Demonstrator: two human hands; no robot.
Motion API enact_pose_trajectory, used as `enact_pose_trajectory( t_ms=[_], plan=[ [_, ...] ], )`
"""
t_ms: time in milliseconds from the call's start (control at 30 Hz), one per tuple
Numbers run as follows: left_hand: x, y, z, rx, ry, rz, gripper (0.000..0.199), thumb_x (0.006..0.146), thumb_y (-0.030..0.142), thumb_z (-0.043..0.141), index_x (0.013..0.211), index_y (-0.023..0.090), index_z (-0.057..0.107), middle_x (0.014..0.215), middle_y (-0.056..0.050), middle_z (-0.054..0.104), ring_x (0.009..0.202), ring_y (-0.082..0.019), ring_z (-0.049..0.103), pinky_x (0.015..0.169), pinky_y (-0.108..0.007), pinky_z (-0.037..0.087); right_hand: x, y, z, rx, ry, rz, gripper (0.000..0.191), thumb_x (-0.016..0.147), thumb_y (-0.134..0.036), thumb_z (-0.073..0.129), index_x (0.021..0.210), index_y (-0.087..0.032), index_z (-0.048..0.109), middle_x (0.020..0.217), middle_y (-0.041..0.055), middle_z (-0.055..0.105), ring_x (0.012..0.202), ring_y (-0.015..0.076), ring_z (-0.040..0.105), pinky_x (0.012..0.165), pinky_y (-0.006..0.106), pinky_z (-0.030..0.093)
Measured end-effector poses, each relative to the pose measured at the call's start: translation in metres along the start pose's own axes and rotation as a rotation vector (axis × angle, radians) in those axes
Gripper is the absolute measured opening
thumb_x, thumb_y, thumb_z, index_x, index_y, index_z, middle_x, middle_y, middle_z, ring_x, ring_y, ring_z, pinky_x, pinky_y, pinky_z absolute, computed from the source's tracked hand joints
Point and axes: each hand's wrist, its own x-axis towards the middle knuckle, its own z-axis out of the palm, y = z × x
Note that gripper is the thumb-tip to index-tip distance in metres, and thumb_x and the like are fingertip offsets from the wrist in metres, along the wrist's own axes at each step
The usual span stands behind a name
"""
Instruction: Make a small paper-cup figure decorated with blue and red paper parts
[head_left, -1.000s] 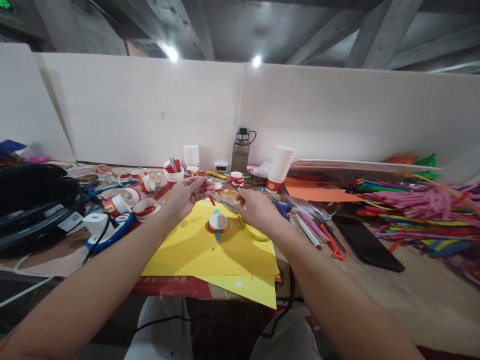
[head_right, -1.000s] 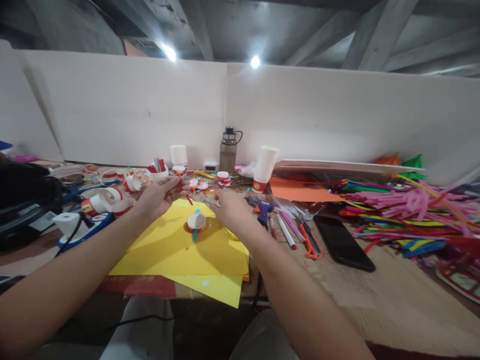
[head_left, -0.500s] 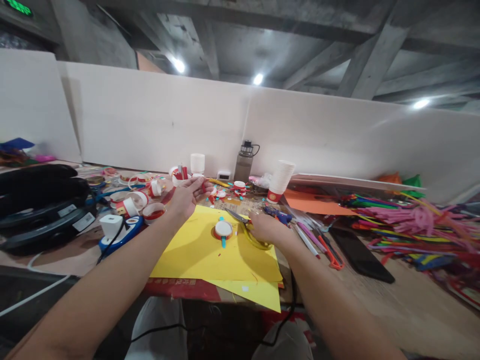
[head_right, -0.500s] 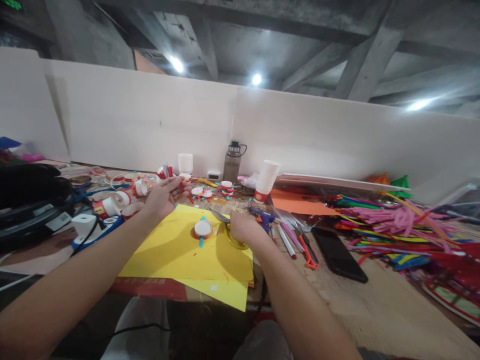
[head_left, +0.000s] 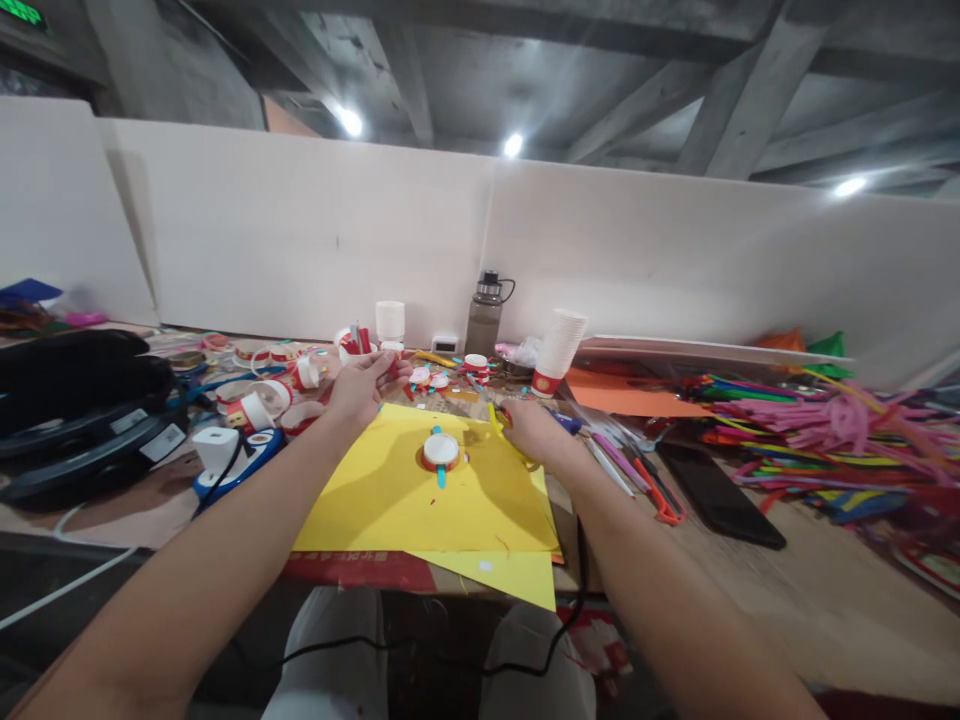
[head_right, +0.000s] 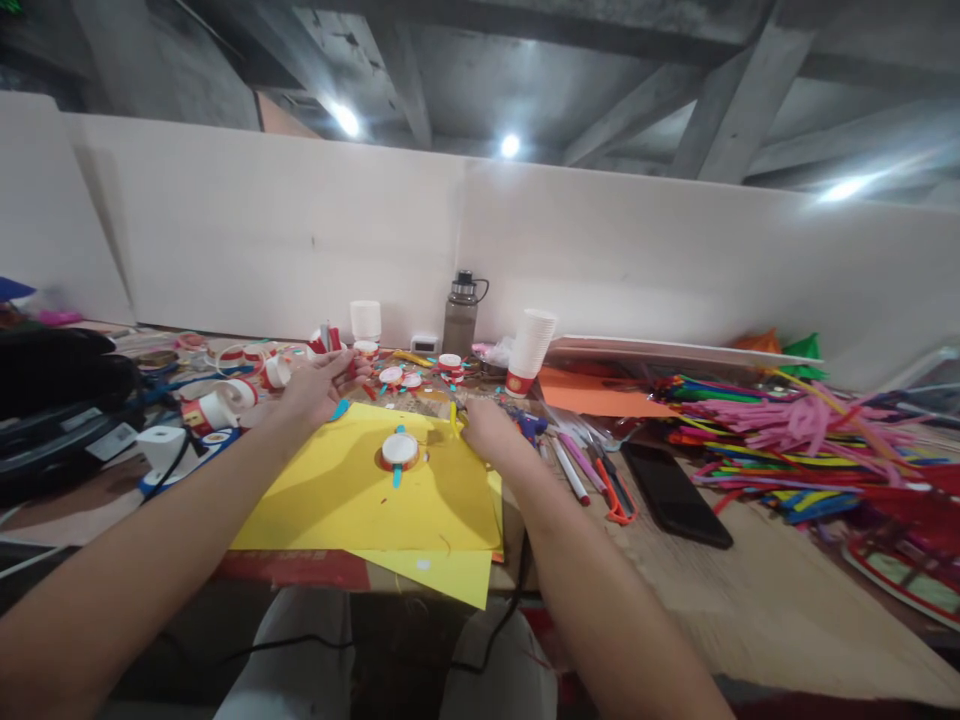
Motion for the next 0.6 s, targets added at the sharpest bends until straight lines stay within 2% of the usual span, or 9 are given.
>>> enact_pose_trajectory(
  t_ms=[133, 233, 300, 367, 467, 533, 600],
  plan=[
    [0.003, -0.005, -0.002, 0.038, -0.028, -0.014, 0.010, 0.088, 0.011, 0.057, 0.084, 0.007, 0.064, 0.070, -0.009, 0.071, 0.063, -0.013, 0.070, 0.061, -0.021, 0.059, -0.001, -0.003, -0.007, 0.241, 0.159, -0.145, 0.056, 0.082, -0.014, 0.055, 0.137, -0.015, 0.046, 0.121, 0.0140, 0.065, 0.108, 0.0224, 0.061, 0.091, 0.028, 0.045],
    [0.004, -0.007, -0.002, 0.046, -0.040, -0.022, 0.010, 0.089, 0.012, 0.057, 0.086, 0.007, 0.065, 0.073, -0.010, 0.072, 0.066, -0.014, 0.071, 0.065, -0.023, 0.060, 0.000, -0.006, -0.008, 0.518, 0.319, -0.246, 0.065, 0.076, -0.015, 0.059, 0.139, -0.015, 0.043, 0.120, 0.0137, 0.063, 0.109, 0.0240, 0.059, 0.091, 0.033, 0.047],
    [0.005, -0.008, -0.002, 0.046, -0.043, -0.023, 0.009, 0.088, 0.013, 0.058, 0.086, 0.007, 0.065, 0.074, -0.011, 0.072, 0.067, -0.014, 0.071, 0.070, -0.026, 0.061, 0.002, -0.007, -0.005, 0.672, 0.366, -0.281, 0.065, 0.073, -0.016, 0.060, 0.137, -0.016, 0.046, 0.118, 0.0118, 0.062, 0.106, 0.0231, 0.059, 0.087, 0.032, 0.049],
    [0.006, -0.009, -0.003, 0.043, -0.055, -0.017, 0.007, 0.088, 0.012, 0.059, 0.085, 0.008, 0.064, 0.074, -0.010, 0.072, 0.069, -0.014, 0.072, 0.075, -0.028, 0.060, 0.002, -0.009, -0.003, 0.874, 0.310, -0.282, 0.059, 0.072, -0.019, 0.060, 0.130, -0.018, 0.050, 0.102, 0.0062, 0.064, 0.085, 0.0180, 0.063, 0.071, 0.028, 0.053],
    [0.007, -0.010, -0.005, 0.041, -0.085, -0.007, 0.005, 0.086, 0.014, 0.063, 0.084, 0.010, 0.062, 0.074, -0.009, 0.072, 0.073, -0.014, 0.072, 0.076, -0.028, 0.060, -0.002, -0.013, -0.003, 1.142, 0.120, -0.215, 0.037, 0.078, -0.030, 0.058, 0.113, -0.020, 0.053, 0.067, -0.0043, 0.056, 0.047, 0.0098, 0.050, 0.041, 0.020, 0.041],
    [0.007, -0.011, -0.005, 0.049, -0.097, -0.012, 0.007, 0.084, 0.015, 0.065, 0.083, 0.010, 0.061, 0.075, -0.008, 0.072, 0.073, -0.014, 0.072, 0.075, -0.027, 0.060, -0.006, -0.017, -0.005, 1.232, 0.040, -0.202, 0.027, 0.082, -0.036, 0.056, 0.103, -0.020, 0.051, 0.057, -0.0069, 0.051, 0.039, 0.0090, 0.046, 0.035, 0.019, 0.036],
    [0.006, -0.011, -0.005, 0.062, -0.102, -0.018, 0.007, 0.084, 0.015, 0.065, 0.081, 0.010, 0.061, 0.075, -0.008, 0.072, 0.071, -0.014, 0.072, 0.072, -0.026, 0.060, -0.011, -0.020, -0.007, 1.270, 0.008, -0.226, 0.023, 0.084, -0.040, 0.055, 0.094, -0.020, 0.050, 0.056, -0.0060, 0.052, 0.040, 0.0101, 0.050, 0.035, 0.019, 0.039]
  ],
)
